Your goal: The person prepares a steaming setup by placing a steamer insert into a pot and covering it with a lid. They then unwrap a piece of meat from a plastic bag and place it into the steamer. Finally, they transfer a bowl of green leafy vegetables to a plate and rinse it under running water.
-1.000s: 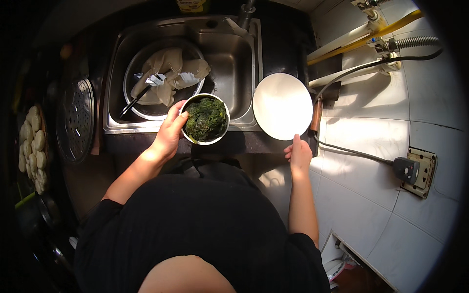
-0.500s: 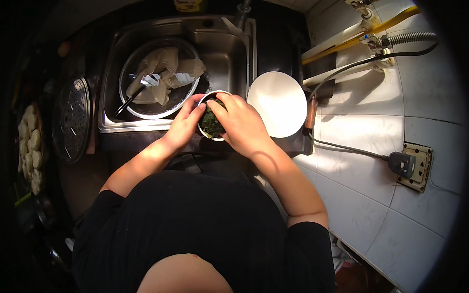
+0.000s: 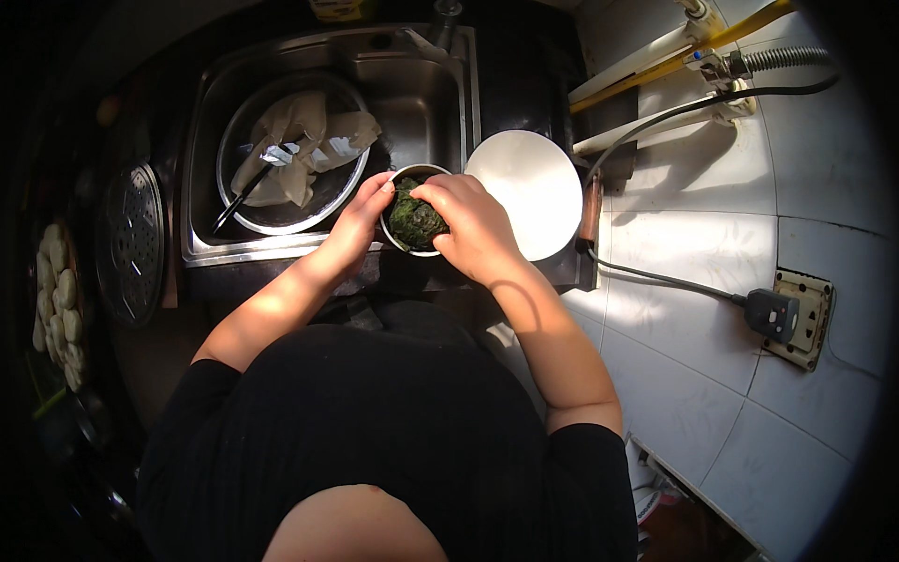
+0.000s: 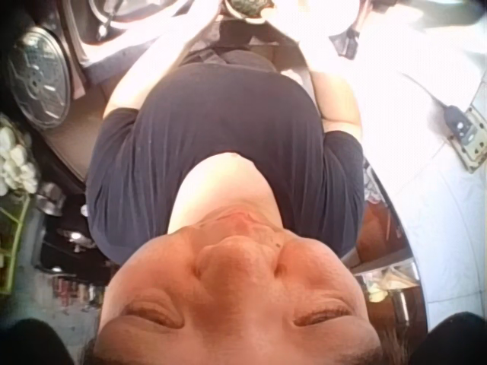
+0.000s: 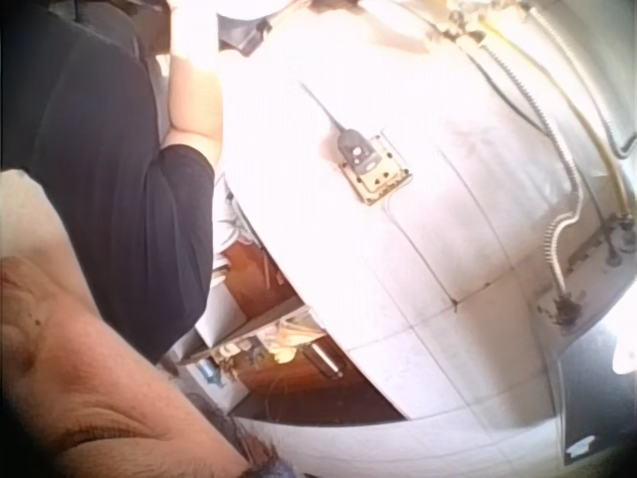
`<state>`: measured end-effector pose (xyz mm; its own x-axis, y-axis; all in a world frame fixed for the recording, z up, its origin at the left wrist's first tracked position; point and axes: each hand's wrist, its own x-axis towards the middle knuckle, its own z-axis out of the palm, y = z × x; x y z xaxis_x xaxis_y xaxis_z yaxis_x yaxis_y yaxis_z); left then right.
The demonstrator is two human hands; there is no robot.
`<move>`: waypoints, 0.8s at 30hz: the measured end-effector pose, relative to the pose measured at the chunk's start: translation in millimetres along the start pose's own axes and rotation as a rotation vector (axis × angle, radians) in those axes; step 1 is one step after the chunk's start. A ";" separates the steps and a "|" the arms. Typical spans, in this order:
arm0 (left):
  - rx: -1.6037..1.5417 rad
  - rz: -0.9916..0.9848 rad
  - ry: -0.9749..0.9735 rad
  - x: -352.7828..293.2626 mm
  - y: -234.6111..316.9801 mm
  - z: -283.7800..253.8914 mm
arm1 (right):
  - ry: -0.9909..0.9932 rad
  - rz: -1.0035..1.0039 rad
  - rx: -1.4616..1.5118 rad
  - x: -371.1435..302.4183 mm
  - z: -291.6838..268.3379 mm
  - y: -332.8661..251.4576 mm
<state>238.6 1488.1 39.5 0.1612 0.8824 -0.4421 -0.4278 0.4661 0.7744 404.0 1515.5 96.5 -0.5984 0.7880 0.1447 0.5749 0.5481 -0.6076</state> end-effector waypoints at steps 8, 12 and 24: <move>0.142 0.072 -0.022 20.3 -6.4 1.6 | -0.005 0.246 0.247 -3.9 -12.3 18.3; 0.164 0.064 -0.016 22.8 -3.4 0.4 | 0.138 0.527 0.939 -11.6 -28.3 24.0; -0.062 -0.035 -0.082 14.0 10.5 0.2 | 0.486 0.765 1.288 -58.5 -59.7 96.6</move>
<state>236.5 1505.4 41.6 0.2486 0.8689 -0.4280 -0.4747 0.4945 0.7281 527.9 1539.1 76.1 -0.0253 0.9058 -0.4228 -0.3491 -0.4044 -0.8454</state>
